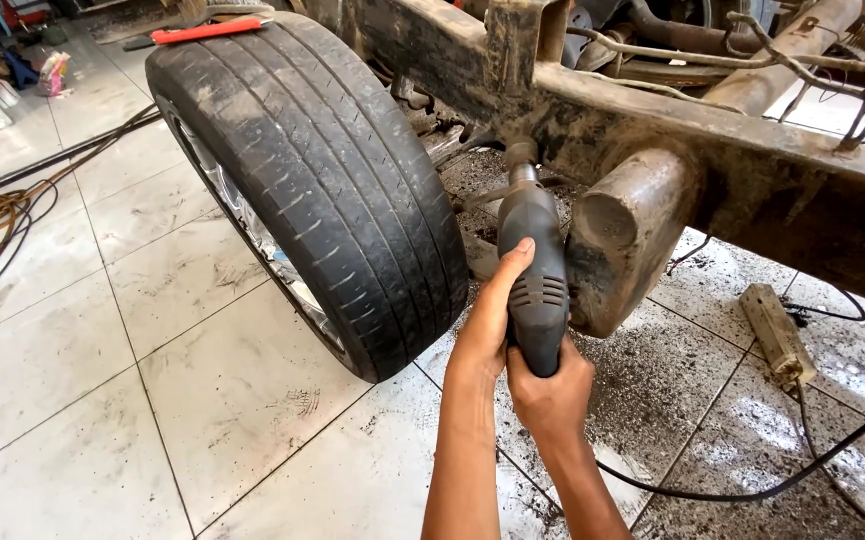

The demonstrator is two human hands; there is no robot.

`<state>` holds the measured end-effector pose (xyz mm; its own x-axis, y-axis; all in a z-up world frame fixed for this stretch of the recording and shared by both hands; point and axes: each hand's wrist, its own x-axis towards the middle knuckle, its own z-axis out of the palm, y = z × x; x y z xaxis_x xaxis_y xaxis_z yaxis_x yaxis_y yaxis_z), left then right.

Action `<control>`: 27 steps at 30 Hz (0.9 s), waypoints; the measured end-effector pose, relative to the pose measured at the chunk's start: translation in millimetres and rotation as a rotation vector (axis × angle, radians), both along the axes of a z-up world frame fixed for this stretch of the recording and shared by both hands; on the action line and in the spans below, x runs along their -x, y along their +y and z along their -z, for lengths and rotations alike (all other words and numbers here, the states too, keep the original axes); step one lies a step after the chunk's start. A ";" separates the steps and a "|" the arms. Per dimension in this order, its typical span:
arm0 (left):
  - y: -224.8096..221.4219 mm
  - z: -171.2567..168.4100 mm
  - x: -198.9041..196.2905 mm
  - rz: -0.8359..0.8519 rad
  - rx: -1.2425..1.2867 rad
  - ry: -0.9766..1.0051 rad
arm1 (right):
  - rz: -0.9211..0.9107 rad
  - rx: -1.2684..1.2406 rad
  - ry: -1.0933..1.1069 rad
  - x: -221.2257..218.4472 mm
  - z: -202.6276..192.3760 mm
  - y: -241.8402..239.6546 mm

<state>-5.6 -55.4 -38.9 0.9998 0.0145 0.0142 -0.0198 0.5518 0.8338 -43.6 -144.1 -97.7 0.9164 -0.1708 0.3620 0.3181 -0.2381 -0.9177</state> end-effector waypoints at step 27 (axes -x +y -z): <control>1.5 0.4 -7.7 -0.026 -0.025 0.005 | -0.044 -0.013 -0.016 -1.4 -8.8 -0.2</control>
